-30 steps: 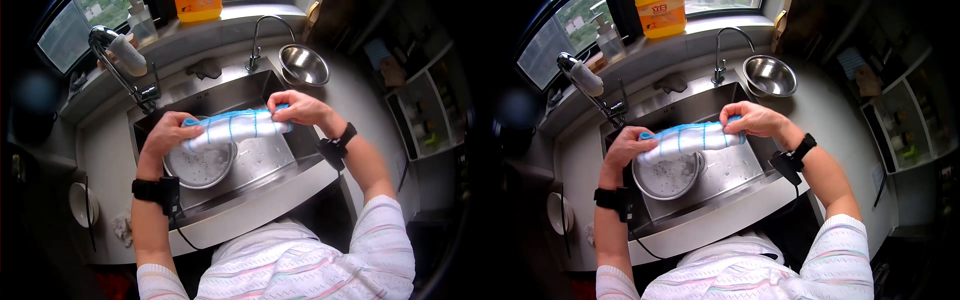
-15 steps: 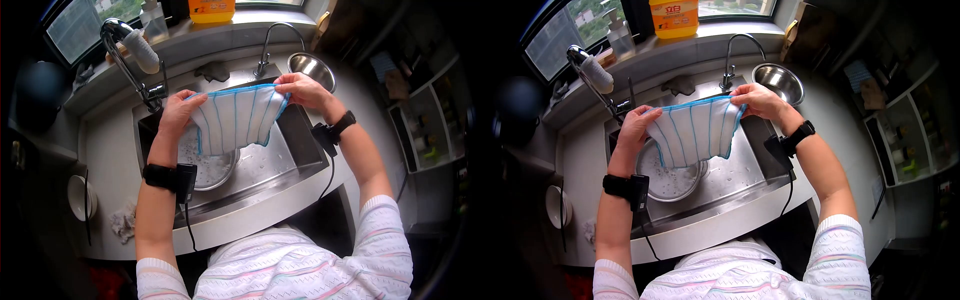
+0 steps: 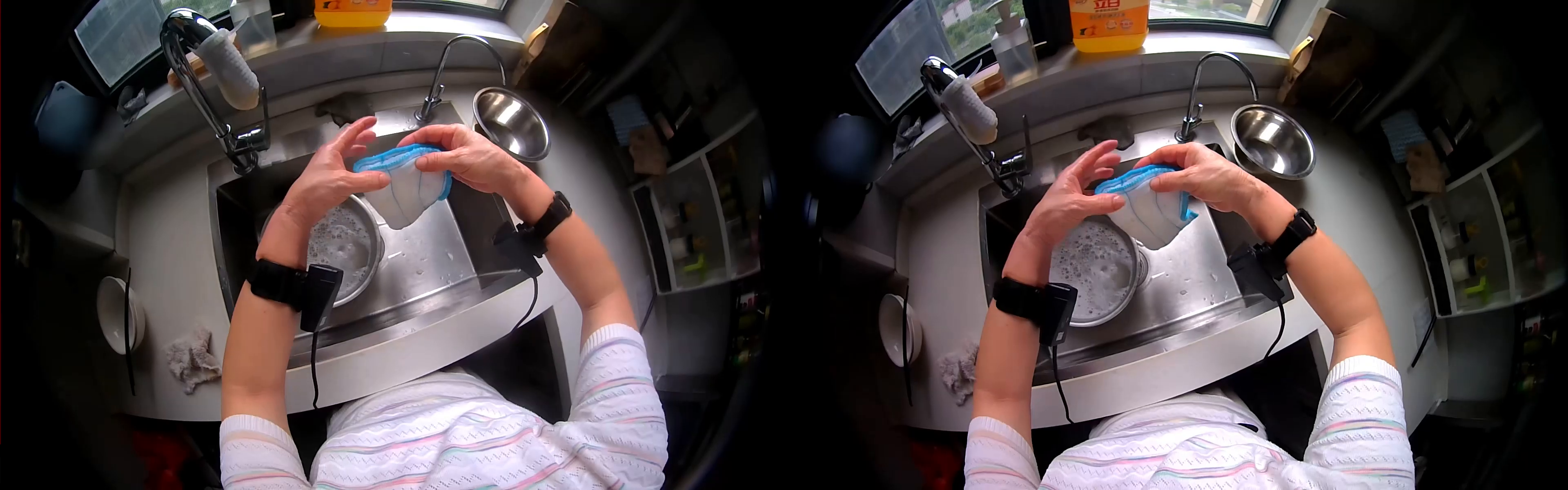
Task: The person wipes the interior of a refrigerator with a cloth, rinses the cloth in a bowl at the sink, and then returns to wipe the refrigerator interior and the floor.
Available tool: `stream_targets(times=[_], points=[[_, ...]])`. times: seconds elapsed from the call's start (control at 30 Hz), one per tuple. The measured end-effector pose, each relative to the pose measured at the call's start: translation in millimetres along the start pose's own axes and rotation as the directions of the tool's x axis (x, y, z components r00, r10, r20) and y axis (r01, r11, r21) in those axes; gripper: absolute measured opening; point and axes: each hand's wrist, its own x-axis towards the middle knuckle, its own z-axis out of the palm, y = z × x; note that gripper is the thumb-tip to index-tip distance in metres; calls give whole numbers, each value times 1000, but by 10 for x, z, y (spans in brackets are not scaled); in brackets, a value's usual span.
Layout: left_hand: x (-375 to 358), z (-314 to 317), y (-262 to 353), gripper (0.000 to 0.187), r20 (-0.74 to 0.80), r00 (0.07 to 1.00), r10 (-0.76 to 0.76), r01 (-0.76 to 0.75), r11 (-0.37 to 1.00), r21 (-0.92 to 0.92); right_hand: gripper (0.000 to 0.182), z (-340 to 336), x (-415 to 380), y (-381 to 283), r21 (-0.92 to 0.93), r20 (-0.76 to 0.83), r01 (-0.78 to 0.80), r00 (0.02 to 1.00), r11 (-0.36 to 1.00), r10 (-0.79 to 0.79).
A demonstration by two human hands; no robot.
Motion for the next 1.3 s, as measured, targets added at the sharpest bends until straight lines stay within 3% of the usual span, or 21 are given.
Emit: stream_targets(times=[0.03,0.13,0.3,0.37,0.53,0.6,0.67,0.73,0.8,0.87,0.9,0.93,0.97,1.0,1.07,1.13,1.2,1.23,1.3], points=[[22,1,0,49,83,990,-115,117,993,-19,42,-43,28,-11,42,26,15,1000,999,-16],[117,-102,37,34,116,973,-198,190,979,74,45,-179,59,-90,-35,19,-6,1000,999,7],[213,-212,100,31,66,981,-181,183,983,-19,45,-275,64,-131,-76,58,-107,992,991,111],[252,-238,63,31,45,986,-163,164,986,-9,45,-311,97,-104,-184,72,-162,981,970,178],[232,-211,-119,29,-78,987,-137,135,990,-30,41,-304,250,-92,-50,27,-78,996,996,80],[131,-153,-284,27,-214,879,-426,365,890,-275,37,-296,334,-121,13,-38,-85,996,996,85],[-18,-16,-607,34,-62,791,-609,530,732,-428,30,-301,436,-127,-5,-18,-72,997,997,72],[-91,203,-896,41,75,730,-680,598,581,-553,28,-239,508,-173,-95,41,-60,997,994,64],[-81,385,-1051,38,154,751,-642,553,483,-679,29,-113,526,-237,-262,119,46,993,964,-15],[26,481,-1087,34,149,848,-508,406,445,-798,28,51,498,-344,-405,245,66,969,912,39],[112,477,-1019,37,118,934,-338,281,485,-828,27,146,463,-419,-463,303,64,949,884,90],[183,402,-1007,33,147,988,-50,149,573,-806,26,242,422,-491,-517,355,64,923,853,146],[270,327,-871,33,121,991,64,61,581,-812,27,280,422,-517,-556,442,184,892,810,101],[338,265,-755,33,82,994,74,25,578,-815,28,308,409,-533,-578,522,290,850,763,72],[409,132,-515,34,7,996,85,-44,590,-806,30,229,499,-766,-575,569,297,815,763,111],[433,-18,-331,35,-52,994,92,-97,606,-789,32,-32,697,-1080,-658,469,327,883,678,29],[485,-169,-197,37,-100,986,131,-161,651,-742,34,-367,1027,-1441,-692,184,282,959,665,-215],[534,-236,-146,37,-119,981,154,-192,678,-710,36,-577,1219,-1616,-791,134,337,910,511,-393],[682,-354,-48,38,-151,967,204,-253,732,-633,47,-805,1546,-1901,-966,26,166,829,200,-558]])
